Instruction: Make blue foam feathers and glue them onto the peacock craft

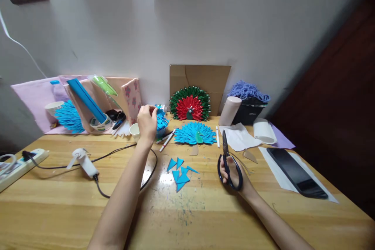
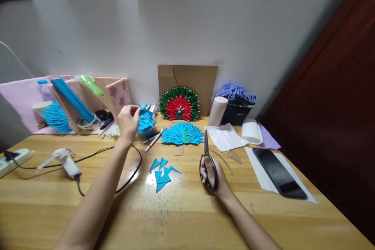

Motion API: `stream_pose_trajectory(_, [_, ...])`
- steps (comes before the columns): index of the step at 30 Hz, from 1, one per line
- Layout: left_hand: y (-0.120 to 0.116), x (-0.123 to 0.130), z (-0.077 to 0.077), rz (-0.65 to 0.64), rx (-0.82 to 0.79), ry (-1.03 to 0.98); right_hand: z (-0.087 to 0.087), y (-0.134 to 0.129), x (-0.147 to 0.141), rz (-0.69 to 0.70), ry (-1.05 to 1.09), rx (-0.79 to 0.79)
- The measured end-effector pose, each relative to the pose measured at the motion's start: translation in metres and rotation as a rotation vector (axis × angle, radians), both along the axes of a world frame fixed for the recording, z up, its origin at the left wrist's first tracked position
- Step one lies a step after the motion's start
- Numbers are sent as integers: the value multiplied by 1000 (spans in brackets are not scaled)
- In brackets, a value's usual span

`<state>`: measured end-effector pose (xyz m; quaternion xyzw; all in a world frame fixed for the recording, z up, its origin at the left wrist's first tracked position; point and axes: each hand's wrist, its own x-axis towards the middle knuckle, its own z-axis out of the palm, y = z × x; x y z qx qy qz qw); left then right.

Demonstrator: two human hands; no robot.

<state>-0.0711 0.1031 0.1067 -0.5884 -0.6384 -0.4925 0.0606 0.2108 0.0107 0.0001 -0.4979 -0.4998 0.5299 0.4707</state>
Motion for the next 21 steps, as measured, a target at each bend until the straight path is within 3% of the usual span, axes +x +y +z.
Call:
stream_pose_trajectory(3, [10,-23,-16,-24,-219,80,3,-2,3,-33,-229,56])
stream_pose_trajectory(5, [12,-23,-22,-28,-259,117,9,-3,6,-49,-467,134])
stream_pose_trajectory(8, [4,-11,-11,-59,-206,146,20,-2,12,-121,-874,198])
stream_pose_trajectory(10, [-7,0,1,-223,-260,171,26,1,16,-159,-1109,149])
stream_pose_trajectory(13, [-23,19,9,-565,-533,278,31,6,21,-170,-1379,68])
stream_pose_trajectory(15, [-30,32,1,-763,-768,337,32,8,24,-159,-1483,54])
stream_pose_trajectory(16, [-31,38,-6,-797,-834,360,31,8,26,-154,-1515,51])
stream_pose_trajectory(19, [-26,50,-31,-730,-972,446,30,9,29,-141,-1546,21])
stream_pose_trajectory(21, [-21,52,-44,-771,-1012,440,29,9,30,-134,-1527,-3])
